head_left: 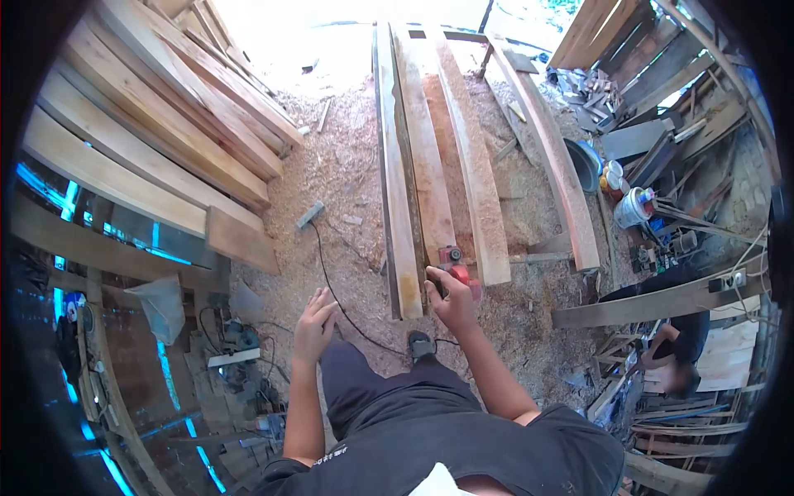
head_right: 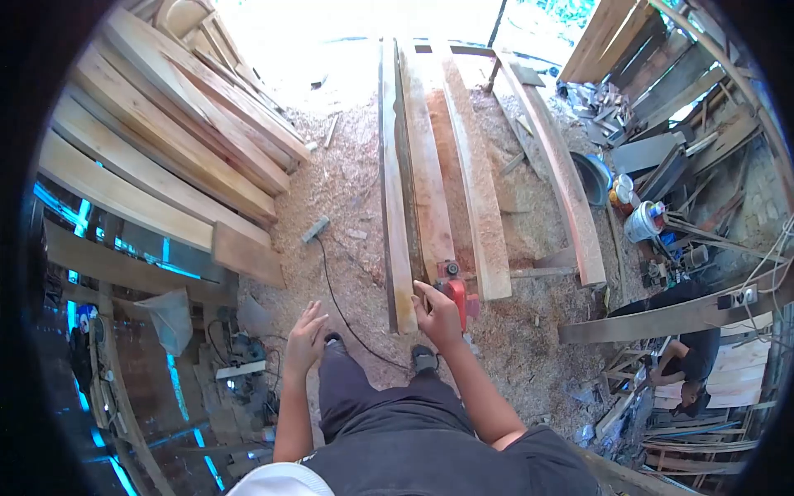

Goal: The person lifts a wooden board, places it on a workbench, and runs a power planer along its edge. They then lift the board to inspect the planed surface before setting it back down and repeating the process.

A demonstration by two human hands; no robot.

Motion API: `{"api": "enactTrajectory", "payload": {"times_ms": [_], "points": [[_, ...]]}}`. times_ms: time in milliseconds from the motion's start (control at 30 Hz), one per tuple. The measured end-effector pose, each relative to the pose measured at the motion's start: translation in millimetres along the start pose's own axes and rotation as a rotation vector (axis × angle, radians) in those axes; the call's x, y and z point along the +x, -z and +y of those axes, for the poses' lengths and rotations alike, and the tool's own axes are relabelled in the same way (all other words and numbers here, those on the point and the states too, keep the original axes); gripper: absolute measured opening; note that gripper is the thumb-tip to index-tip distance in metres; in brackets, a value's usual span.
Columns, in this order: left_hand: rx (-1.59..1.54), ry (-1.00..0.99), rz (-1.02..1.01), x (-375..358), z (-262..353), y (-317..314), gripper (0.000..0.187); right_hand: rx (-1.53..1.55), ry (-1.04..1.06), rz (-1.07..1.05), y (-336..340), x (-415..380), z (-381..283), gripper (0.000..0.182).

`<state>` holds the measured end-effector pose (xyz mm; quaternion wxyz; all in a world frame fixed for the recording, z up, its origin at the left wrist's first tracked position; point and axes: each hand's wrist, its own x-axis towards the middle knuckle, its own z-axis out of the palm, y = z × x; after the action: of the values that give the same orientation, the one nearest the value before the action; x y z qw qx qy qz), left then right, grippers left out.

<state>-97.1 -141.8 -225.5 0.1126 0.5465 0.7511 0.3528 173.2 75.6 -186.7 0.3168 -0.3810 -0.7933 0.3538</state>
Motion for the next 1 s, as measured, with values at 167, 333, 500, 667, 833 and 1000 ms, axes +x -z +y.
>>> {"api": "enactTrajectory", "payload": {"times_ms": [167, 333, 500, 667, 833, 1000], "points": [[-0.045, -0.094, -0.033, 32, -46, 62, 0.021, 0.019, -0.060, 0.013, -51, 46, -39, 0.034], [-0.085, -0.066, -0.056, 43, -121, 126, 0.020, -0.064, -0.001, 0.094, -106, 86, -85, 0.034], [-0.058, -0.048, -0.167, 48, -175, 178, 0.019, -0.087, -0.073, 0.167, -126, 114, -133, 0.034], [-0.058, -0.153, -0.129, 100, -191, 210, 0.019, -0.099, -0.055, 0.268, -135, 139, -119, 0.034], [-0.079, -0.238, -0.153, 196, -191, 200, 0.019, -0.205, -0.060, 0.345, -122, 165, -121, 0.034], [-0.025, -0.449, -0.313, 312, -172, 168, 0.023, -0.208, -0.149, 0.434, -128, 208, -90, 0.032]]}}
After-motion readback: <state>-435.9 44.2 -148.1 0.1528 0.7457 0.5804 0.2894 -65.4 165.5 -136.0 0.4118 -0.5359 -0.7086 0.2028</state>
